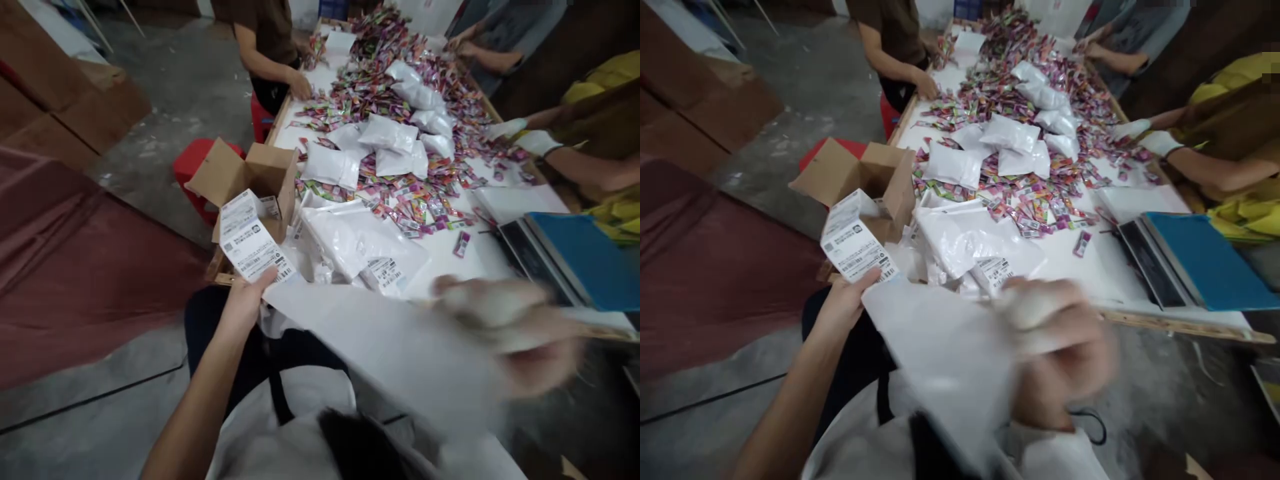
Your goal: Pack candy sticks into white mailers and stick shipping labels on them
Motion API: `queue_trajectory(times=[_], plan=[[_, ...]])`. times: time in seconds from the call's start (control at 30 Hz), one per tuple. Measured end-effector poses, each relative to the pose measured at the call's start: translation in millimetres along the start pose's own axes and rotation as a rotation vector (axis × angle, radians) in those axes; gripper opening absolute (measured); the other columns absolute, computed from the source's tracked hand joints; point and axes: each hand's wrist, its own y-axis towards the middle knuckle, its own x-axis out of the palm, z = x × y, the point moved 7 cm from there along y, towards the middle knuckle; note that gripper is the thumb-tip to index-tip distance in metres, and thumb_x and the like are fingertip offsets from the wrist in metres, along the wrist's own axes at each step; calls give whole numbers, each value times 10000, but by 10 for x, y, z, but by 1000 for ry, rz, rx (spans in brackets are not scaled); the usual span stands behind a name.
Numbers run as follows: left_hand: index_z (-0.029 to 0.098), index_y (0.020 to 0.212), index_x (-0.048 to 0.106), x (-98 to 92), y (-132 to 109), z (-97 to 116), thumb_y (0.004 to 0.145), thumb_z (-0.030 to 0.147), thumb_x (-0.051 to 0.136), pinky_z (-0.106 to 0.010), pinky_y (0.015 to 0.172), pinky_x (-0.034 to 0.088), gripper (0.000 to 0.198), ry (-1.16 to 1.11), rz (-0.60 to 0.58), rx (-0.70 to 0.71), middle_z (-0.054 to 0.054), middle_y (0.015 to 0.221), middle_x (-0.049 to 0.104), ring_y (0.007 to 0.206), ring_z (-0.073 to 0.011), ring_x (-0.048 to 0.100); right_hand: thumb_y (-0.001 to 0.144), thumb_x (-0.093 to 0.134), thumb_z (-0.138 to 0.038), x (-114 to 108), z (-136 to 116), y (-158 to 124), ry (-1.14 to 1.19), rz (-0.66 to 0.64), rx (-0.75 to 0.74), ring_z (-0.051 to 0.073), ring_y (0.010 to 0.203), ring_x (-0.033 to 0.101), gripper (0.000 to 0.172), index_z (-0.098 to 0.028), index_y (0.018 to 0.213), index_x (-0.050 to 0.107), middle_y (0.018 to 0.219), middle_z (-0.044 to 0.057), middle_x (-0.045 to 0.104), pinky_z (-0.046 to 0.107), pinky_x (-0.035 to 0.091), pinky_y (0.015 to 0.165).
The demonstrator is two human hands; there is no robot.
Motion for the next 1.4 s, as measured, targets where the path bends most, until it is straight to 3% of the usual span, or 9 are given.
queue_trajectory(times=[0.1, 0.2, 0.33, 0.5, 0.7, 0.93, 1.1, 1.27, 1.4], plan=[[143, 947, 757, -81, 129, -13, 564, 307, 888, -342, 808, 603, 437, 15, 46, 18, -109, 1080, 775, 995, -290, 731, 928, 628, -415, -368, 366, 687, 165, 185, -21, 98, 614, 603, 64, -365, 892, 647, 739, -56, 640, 267, 577, 600], [134, 946, 758, -64, 155, -48, 565, 333, 898, -348, 803, 610, 452, 35, 18, -18, -122, 1074, 775, 970, -290, 740, 833, 708, -289, 203, 1200, 1158, 110, -166, 147, 80, 615, 565, 167, -248, 894, 558, 738, -63, 588, 228, 540, 604], [140, 949, 760, -52, 130, -50, 538, 359, 920, -354, 771, 624, 493, 49, 27, -52, -123, 1053, 780, 941, -302, 747, 826, 706, -271, 1058, 2084, 954, -548, -733, 395, 233, 934, 639, 295, -129, 1055, 585, 1002, 127, 663, 397, 538, 847], [155, 926, 762, -70, 129, -33, 510, 359, 933, -322, 748, 628, 494, 24, 66, -105, -106, 1035, 786, 950, -297, 748, 851, 673, -507, 1035, 1814, 621, -953, -594, 83, 436, 1351, 389, 811, -149, 1510, 363, 1496, 238, 391, 618, 345, 1072], [154, 887, 756, -114, 154, -9, 523, 302, 920, -314, 662, 633, 426, 51, 99, -211, -96, 935, 795, 822, -284, 762, 901, 508, -687, 1170, 1645, 113, -708, -1053, -215, 377, 1330, 430, 740, -187, 1446, 494, 1460, 201, 485, 615, 252, 1144], [160, 871, 762, -95, 134, 18, 541, 330, 917, -315, 659, 633, 402, 62, 105, -232, -95, 873, 794, 770, -284, 762, 948, 574, -428, 1187, 2871, 1618, -924, -696, 134, 362, 1278, 487, 674, -89, 1494, 371, 1401, 263, 484, 494, 424, 1038], [149, 877, 766, -121, 80, 15, 531, 378, 930, -340, 703, 636, 446, 64, 110, -255, -103, 847, 792, 784, -304, 763, 855, 635, -98, 1528, 3636, 1763, -1083, -826, 237, 230, 1053, 613, 555, -43, 1384, 478, 1270, 240, 566, 342, 467, 915], [171, 813, 762, -224, 97, -34, 553, 326, 918, -352, 683, 642, 341, 77, 139, -284, -85, 828, 792, 749, -294, 761, 939, 416, -78, 1355, 3372, 2216, -1085, -741, 198, 192, 1108, 598, 364, -27, 1273, 551, 1161, 171, 633, 347, 431, 997], [197, 852, 764, -243, 157, -68, 556, 318, 919, -344, 692, 645, 355, 56, 136, -258, -67, 897, 798, 805, -287, 763, 955, 399, -165, 839, 2358, 2291, -1112, -488, 139, 283, 1104, 600, 348, -99, 1255, 562, 1140, 167, 638, 445, 471, 974]])
